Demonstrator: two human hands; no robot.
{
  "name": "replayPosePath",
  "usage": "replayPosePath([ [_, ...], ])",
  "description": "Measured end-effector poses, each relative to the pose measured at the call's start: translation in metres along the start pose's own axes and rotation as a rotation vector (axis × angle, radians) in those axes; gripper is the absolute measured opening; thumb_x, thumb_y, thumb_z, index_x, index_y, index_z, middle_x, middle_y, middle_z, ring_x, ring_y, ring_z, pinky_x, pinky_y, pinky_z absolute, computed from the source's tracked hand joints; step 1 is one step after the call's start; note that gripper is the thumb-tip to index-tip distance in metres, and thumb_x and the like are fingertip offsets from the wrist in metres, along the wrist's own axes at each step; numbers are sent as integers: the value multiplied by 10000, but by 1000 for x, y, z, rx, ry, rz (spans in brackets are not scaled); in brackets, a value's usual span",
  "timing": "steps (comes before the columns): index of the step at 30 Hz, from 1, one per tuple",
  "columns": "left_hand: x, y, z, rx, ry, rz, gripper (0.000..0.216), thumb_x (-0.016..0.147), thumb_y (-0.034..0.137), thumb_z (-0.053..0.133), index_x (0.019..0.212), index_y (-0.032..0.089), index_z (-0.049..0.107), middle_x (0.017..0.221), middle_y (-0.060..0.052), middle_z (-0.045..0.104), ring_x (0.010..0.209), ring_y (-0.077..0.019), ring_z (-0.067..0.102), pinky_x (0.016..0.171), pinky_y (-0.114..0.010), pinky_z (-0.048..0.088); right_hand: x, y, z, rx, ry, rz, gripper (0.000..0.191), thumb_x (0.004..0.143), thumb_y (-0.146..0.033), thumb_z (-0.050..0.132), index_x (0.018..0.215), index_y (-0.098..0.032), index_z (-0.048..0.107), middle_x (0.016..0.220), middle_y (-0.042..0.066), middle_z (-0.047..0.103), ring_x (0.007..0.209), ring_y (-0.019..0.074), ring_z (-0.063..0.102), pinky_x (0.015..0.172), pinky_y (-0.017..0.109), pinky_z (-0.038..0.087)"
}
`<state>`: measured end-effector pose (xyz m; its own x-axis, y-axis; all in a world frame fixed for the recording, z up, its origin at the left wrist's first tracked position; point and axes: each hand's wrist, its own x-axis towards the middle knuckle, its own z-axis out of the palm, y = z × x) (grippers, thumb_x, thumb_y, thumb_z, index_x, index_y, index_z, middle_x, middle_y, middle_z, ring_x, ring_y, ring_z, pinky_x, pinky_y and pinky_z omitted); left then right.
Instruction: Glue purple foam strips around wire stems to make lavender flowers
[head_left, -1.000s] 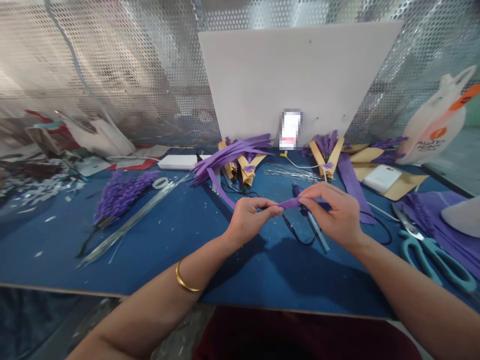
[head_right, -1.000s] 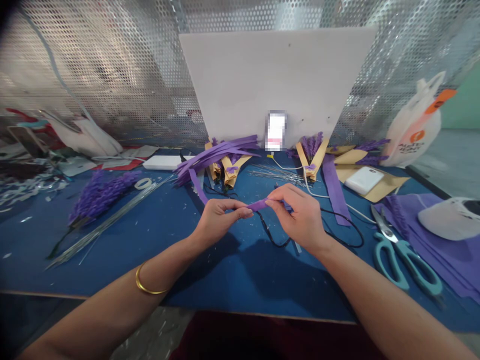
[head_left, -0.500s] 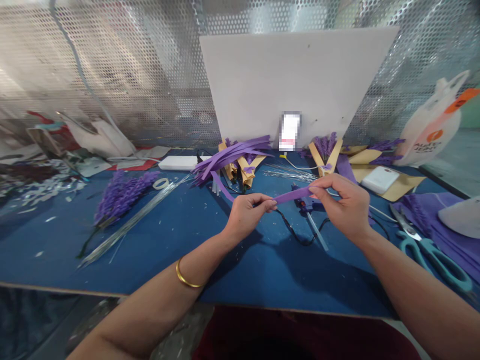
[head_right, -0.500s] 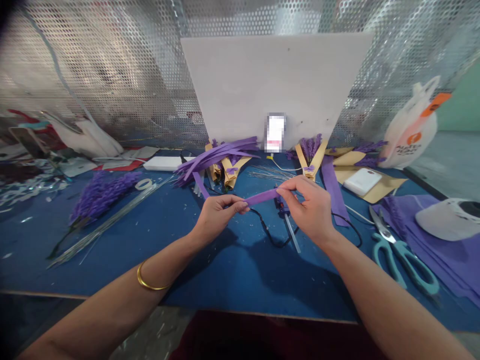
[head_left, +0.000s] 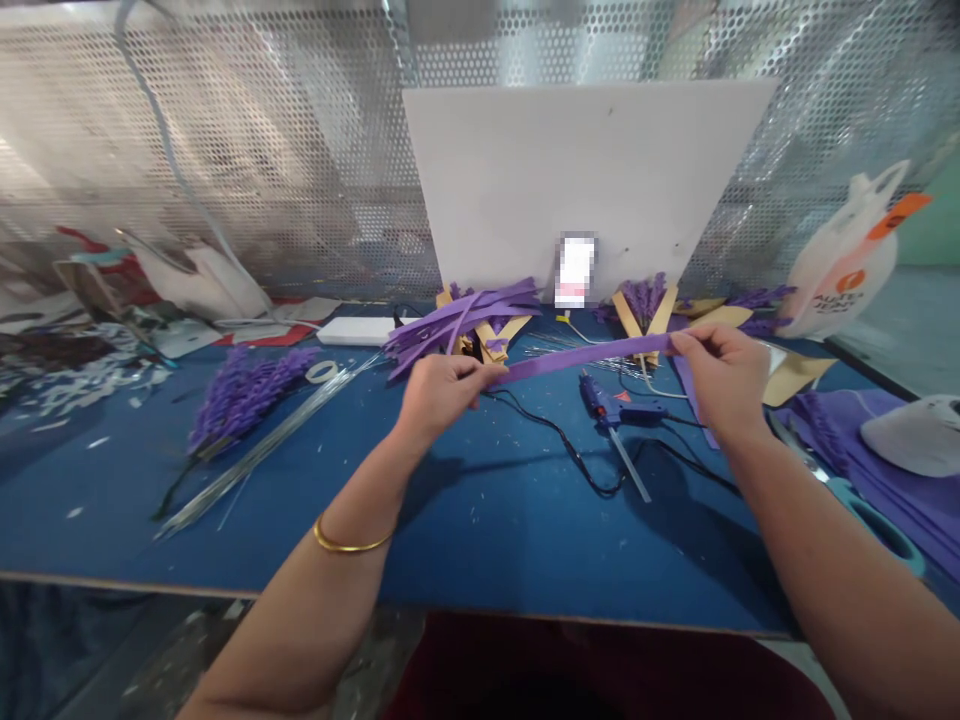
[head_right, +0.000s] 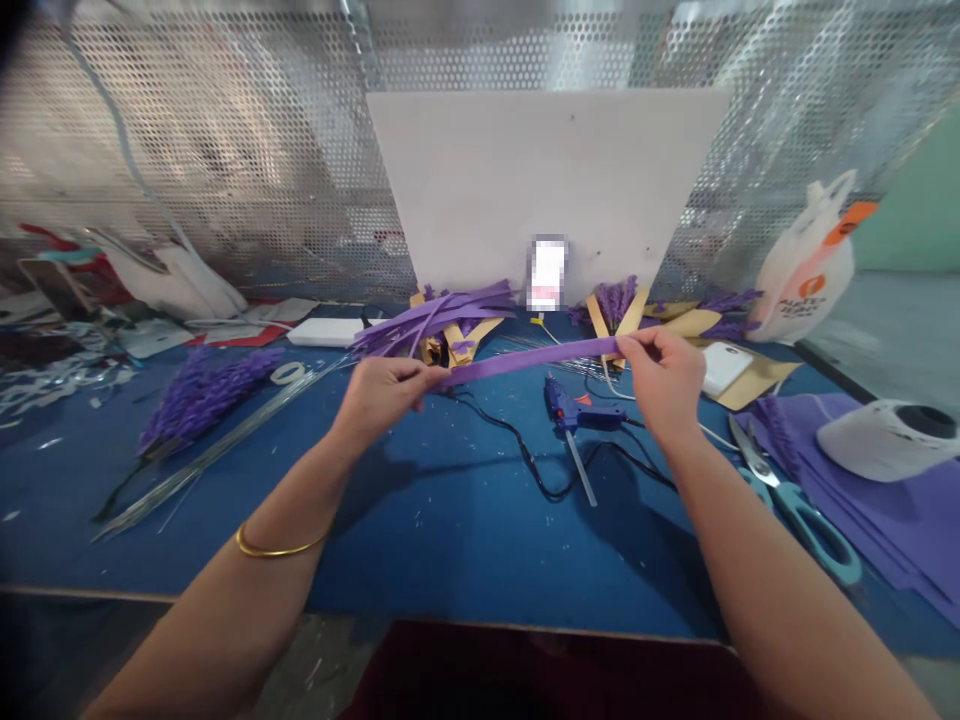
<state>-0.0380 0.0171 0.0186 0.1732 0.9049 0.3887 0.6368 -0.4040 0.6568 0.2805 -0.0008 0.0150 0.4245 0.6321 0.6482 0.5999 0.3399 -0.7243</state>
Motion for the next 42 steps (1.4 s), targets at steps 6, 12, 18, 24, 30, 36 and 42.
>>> replayPosePath([
  [6, 10, -21, -40, 654, 397, -145, 334, 788, 458, 586, 636, 185, 703, 561, -102, 626, 633, -266, 599, 621, -371, 372, -18, 1, 18, 39, -291, 72, 190, 736, -351, 667, 682, -170, 685, 619, 8, 668, 572, 145, 584, 551, 271, 453],
  [12, 1, -3, -3, 260, 317, 153, 223, 856, 309, 537, 943, 224, 724, 973, -80, 718, 946, -241, 629, 843, -366, 422, -50, -18, 31, 37, -497, -164, 149, 791, -323, 636, 763, -189, 694, 735, 23, 694, 661, 160, 624, 604, 290, 490],
  [18, -22, 22, 52, -143, -90, 271, 296, 768, 440, 661, 984, 246, 715, 987, -28, 726, 915, -188, 641, 877, -308, 431, -65, -36, 28, 88, -566, -422, 92, 841, -235, 600, 829, -225, 690, 867, 31, 701, 818, 163, 658, 752, 310, 526],
  [24, -26, 25, 56, -179, -180, 225, 150, 822, 328, 611, 745, 256, 716, 749, 30, 725, 700, -130, 631, 1026, -360, 324, -69, -43, 26, 92, -586, -449, 81, 841, -216, 606, 845, -228, 686, 871, 25, 701, 801, 152, 662, 737, 294, 532],
  [30, -29, 26, 56, -336, -224, 119, 188, 791, 372, 636, 832, 214, 731, 797, -5, 725, 733, -142, 639, 700, -241, 462, -68, -40, 26, 98, -606, -443, 69, 835, -216, 613, 830, -210, 681, 845, 32, 692, 784, 151, 655, 718, 283, 526],
  [36, -32, 30, 55, -329, -226, 147, 185, 821, 299, 598, 733, 174, 701, 726, -3, 690, 698, -116, 616, 653, -206, 430, -69, -38, 26, 130, -656, -452, 62, 837, -217, 611, 819, -206, 670, 827, 29, 683, 773, 147, 643, 705, 272, 514],
  [42, -34, 28, 60, -377, -305, 62, 228, 839, 356, 564, 773, 167, 674, 571, 29, 581, 541, -90, 548, 561, -200, 395, -69, -39, 25, 94, -657, -426, 67, 842, -221, 602, 813, -220, 662, 821, 17, 681, 766, 150, 636, 691, 280, 504],
])
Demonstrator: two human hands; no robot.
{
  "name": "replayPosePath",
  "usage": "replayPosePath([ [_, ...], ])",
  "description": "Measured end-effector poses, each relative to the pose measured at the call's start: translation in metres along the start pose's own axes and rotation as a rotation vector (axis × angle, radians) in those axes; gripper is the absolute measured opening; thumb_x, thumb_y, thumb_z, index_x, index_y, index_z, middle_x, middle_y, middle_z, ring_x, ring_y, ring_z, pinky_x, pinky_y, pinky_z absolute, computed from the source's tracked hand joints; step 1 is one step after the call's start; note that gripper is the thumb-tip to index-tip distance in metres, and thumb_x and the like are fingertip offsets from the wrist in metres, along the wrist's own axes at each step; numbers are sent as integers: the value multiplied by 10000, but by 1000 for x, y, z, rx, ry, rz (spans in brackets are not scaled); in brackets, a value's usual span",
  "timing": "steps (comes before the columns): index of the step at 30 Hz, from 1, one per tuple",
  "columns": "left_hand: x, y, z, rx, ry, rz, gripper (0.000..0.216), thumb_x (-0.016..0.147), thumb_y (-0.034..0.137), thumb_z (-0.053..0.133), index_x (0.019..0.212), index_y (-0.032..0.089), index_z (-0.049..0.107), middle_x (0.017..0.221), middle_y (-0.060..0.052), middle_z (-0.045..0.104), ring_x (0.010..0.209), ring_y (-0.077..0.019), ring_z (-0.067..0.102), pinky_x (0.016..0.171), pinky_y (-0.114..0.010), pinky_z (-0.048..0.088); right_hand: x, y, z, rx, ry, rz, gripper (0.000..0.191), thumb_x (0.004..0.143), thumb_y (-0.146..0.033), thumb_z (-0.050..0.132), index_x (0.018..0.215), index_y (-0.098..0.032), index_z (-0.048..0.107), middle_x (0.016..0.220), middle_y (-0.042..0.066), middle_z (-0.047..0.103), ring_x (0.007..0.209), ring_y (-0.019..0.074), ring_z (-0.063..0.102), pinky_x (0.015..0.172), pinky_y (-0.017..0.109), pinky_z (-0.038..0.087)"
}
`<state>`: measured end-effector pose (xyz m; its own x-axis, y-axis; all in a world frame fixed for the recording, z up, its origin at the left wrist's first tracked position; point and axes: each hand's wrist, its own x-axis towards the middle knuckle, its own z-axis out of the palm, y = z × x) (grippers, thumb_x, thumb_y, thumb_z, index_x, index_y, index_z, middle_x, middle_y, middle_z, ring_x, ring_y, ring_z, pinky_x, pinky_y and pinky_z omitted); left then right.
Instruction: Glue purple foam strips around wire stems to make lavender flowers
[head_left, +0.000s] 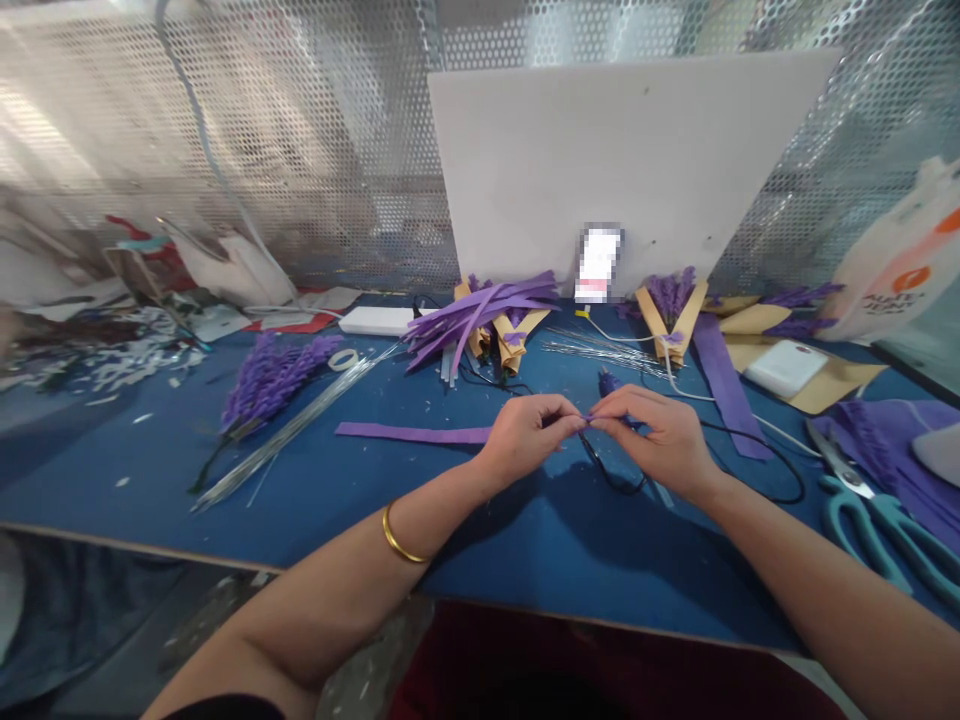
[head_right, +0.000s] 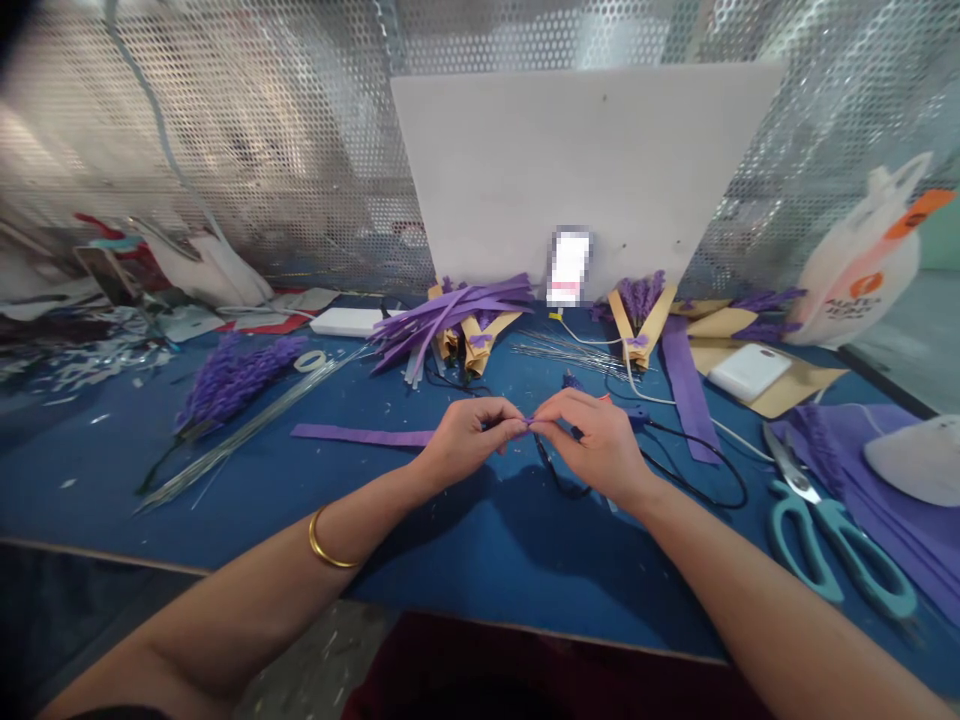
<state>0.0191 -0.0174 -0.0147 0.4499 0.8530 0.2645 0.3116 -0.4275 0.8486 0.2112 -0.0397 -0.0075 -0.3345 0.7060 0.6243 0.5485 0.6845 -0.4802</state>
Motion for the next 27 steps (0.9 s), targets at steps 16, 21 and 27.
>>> replayPosePath([
  [16, 6, -4, -9, -204, 22, -181, 250, 758, 382, 642, 680, 149, 689, 621, -12, 639, 498, -77, 498, 497, -194, 386, 9, 5, -16, -12, 150, 184, 87, 815, -243, 622, 747, -199, 655, 771, 21, 675, 731, 163, 616, 675, 299, 476],
  [21, 7, -5, -11, -187, 44, -206, 255, 740, 392, 657, 670, 148, 684, 608, -9, 637, 495, -77, 498, 500, -195, 388, 12, 12, -22, -21, 165, 226, 98, 800, -249, 629, 724, -192, 654, 752, 19, 676, 707, 159, 611, 672, 296, 472],
  [27, 7, -6, -11, -175, 57, -200, 297, 743, 429, 648, 649, 147, 659, 585, -4, 621, 472, -70, 479, 483, -194, 370, 13, 19, -28, -22, 169, 297, 130, 789, -292, 629, 719, -187, 661, 730, 18, 675, 688, 160, 609, 652, 295, 473],
])
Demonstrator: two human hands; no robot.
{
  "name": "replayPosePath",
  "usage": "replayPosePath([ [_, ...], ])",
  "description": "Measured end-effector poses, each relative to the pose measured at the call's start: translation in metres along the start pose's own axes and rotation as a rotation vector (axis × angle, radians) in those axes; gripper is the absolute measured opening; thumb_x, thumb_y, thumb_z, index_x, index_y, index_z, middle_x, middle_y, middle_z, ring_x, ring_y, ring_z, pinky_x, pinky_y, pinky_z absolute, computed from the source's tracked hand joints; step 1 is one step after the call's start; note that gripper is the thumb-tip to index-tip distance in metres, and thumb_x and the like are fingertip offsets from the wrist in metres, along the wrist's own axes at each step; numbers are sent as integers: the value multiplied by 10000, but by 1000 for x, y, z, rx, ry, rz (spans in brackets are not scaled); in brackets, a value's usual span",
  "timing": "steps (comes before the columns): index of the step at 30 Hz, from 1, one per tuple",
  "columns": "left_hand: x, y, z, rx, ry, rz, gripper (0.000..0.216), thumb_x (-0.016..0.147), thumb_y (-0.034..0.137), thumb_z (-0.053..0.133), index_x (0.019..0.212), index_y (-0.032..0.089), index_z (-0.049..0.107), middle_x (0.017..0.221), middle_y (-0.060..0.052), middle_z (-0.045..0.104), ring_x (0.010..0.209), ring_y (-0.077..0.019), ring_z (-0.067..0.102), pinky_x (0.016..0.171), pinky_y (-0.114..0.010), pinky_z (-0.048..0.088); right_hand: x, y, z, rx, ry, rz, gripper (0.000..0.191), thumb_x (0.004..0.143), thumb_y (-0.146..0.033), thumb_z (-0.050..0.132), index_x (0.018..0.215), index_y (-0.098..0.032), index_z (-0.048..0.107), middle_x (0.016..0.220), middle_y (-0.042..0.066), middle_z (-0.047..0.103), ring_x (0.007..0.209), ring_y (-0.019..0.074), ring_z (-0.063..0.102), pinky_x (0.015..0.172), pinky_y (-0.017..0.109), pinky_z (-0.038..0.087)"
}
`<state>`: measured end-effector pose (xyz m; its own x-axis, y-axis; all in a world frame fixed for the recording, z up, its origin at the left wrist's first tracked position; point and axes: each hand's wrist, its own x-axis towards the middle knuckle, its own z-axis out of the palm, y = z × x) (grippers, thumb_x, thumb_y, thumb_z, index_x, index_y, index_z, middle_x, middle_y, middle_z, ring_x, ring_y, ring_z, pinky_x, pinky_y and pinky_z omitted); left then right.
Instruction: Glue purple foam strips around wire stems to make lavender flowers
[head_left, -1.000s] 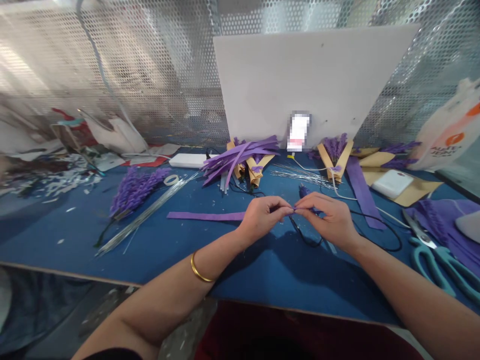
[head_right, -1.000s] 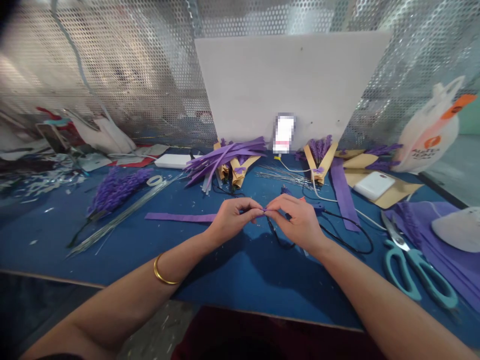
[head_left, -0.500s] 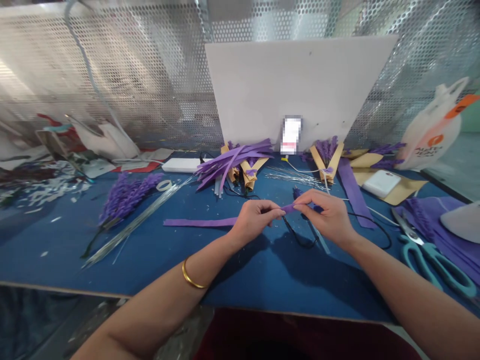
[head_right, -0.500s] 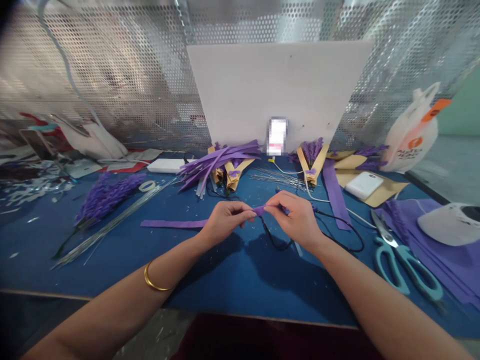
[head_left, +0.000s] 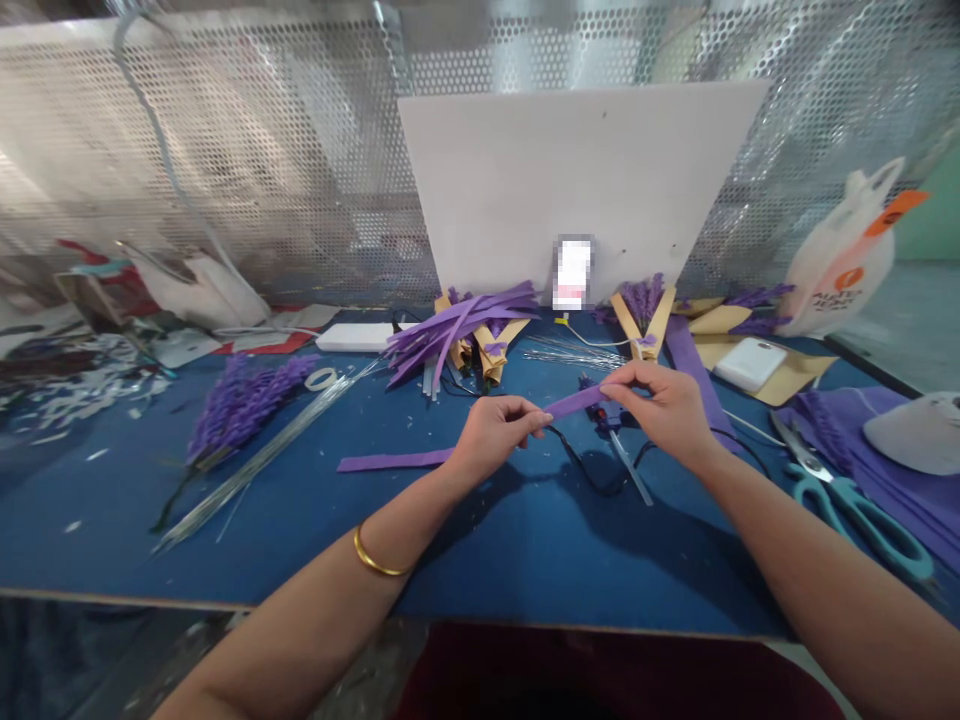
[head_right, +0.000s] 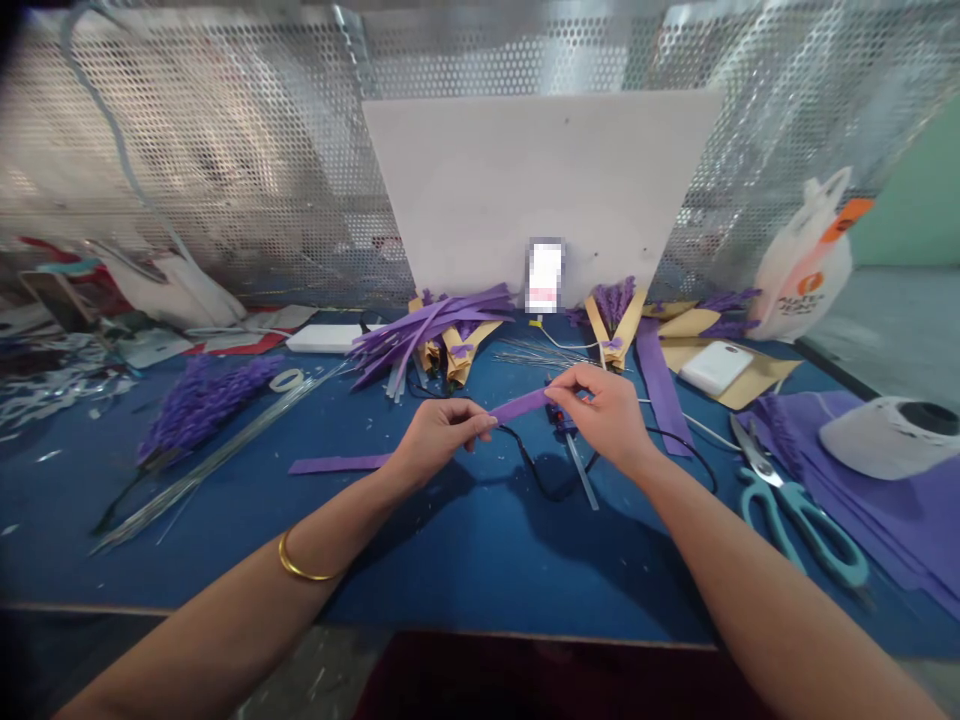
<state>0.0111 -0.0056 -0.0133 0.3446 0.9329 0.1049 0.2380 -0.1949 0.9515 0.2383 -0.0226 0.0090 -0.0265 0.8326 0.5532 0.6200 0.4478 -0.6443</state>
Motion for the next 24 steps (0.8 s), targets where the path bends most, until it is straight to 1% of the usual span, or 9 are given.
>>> replayPosePath([
  [4, 2, 0, -1, -16, 1, -34, 265, 738, 404, 649, 672, 148, 668, 612, -10, 641, 460, -67, 470, 471, -194, 368, 5, 7, -6, -17, 74, 70, 156, 773, -341, 634, 713, -201, 665, 696, 7, 669, 650, 156, 596, 616, 290, 480],
  [8, 3, 0, -3, 1, -26, -53, 280, 728, 420, 655, 673, 146, 662, 622, -18, 645, 471, -74, 481, 487, -202, 388, 11, 19, -9, -19, 65, 125, 176, 761, -364, 637, 701, -201, 665, 659, -1, 656, 618, 149, 579, 573, 278, 462],
  [10, 3, -1, -4, 5, -43, -68, 291, 729, 429, 650, 679, 143, 665, 642, -27, 653, 478, -75, 485, 499, -207, 398, 13, 26, -12, -20, 92, 146, 168, 755, -356, 643, 703, -198, 669, 649, -4, 654, 607, 144, 570, 565, 271, 445],
  [13, 3, -2, -6, 11, -45, -60, 287, 738, 422, 637, 670, 144, 664, 634, -29, 653, 462, -71, 471, 483, -203, 384, 17, 37, -17, -19, 143, 162, 149, 745, -342, 655, 713, -198, 678, 662, -4, 663, 615, 143, 572, 565, 262, 428],
  [17, 4, -5, -7, 12, -60, -58, 291, 741, 424, 633, 658, 147, 666, 636, -35, 661, 469, -78, 496, 487, -201, 395, 21, 49, -24, -45, 161, 181, 153, 738, -354, 658, 728, -205, 687, 655, -5, 673, 607, 152, 584, 567, 266, 426],
  [20, 5, -4, -8, 10, -65, -72, 280, 741, 410, 636, 660, 145, 670, 626, -32, 657, 460, -75, 489, 482, -198, 394, 23, 53, -28, -71, 226, 208, 166, 722, -376, 668, 715, -212, 693, 653, -1, 685, 621, 167, 600, 579, 273, 441],
  [24, 5, -2, -10, 48, -86, -67, 271, 736, 399, 640, 640, 148, 675, 594, -20, 649, 447, -73, 483, 487, -199, 394, 25, 56, -33, -101, 231, 219, 159, 717, -372, 667, 704, -216, 697, 641, -2, 684, 616, 169, 603, 576, 277, 447],
])
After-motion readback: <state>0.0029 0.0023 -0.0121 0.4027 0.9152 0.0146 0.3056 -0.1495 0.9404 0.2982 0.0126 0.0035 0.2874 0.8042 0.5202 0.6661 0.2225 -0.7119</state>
